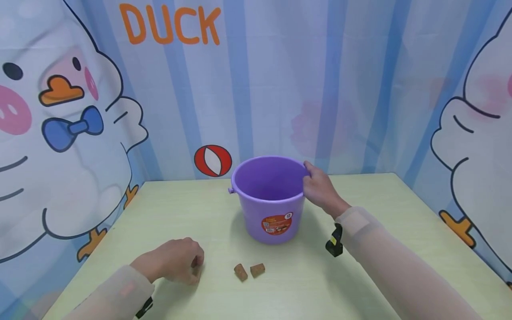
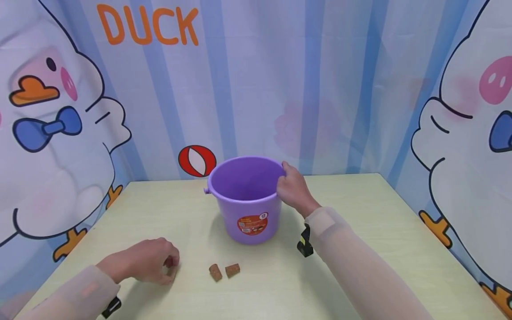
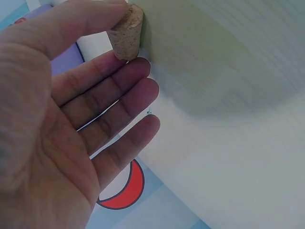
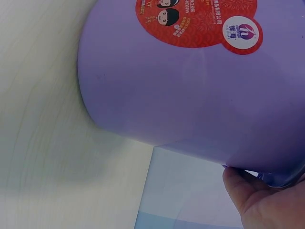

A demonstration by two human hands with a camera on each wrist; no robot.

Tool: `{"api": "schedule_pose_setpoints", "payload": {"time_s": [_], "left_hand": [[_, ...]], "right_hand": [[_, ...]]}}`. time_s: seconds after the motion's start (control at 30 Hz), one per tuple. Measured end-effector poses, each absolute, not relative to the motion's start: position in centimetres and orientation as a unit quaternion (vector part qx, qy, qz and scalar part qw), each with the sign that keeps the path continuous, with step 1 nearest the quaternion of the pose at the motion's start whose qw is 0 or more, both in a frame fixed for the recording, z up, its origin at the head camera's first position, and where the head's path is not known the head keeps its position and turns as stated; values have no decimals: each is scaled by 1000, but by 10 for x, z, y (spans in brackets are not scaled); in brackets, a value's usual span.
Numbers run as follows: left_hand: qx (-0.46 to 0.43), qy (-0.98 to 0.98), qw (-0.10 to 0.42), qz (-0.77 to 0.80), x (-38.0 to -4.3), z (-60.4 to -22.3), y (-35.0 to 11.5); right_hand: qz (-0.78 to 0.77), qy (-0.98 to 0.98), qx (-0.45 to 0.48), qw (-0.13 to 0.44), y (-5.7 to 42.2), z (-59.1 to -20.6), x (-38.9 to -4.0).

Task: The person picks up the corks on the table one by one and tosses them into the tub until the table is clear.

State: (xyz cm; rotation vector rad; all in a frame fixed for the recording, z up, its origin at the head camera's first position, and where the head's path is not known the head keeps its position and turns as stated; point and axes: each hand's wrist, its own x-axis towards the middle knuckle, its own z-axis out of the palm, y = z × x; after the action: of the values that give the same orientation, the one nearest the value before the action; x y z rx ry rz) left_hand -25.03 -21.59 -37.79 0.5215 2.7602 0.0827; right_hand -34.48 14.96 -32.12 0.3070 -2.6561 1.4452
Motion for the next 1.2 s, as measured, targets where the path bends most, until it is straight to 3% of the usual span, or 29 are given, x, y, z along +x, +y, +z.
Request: {"api": "schedule_pose_setpoints", "payload": {"time_s": [0.3, 0.8, 1.2], "left_hand": [[203, 966, 150, 56, -251, -376, -217], [320, 942, 45, 96, -257, -373, -216], [308, 941, 48, 129, -259, -365, -206]], "right_hand": [[471, -875, 101, 50, 150, -321, -345], [470, -875, 101, 52, 149, -321, -344], [468, -877, 99, 51, 149, -321, -345]]}}
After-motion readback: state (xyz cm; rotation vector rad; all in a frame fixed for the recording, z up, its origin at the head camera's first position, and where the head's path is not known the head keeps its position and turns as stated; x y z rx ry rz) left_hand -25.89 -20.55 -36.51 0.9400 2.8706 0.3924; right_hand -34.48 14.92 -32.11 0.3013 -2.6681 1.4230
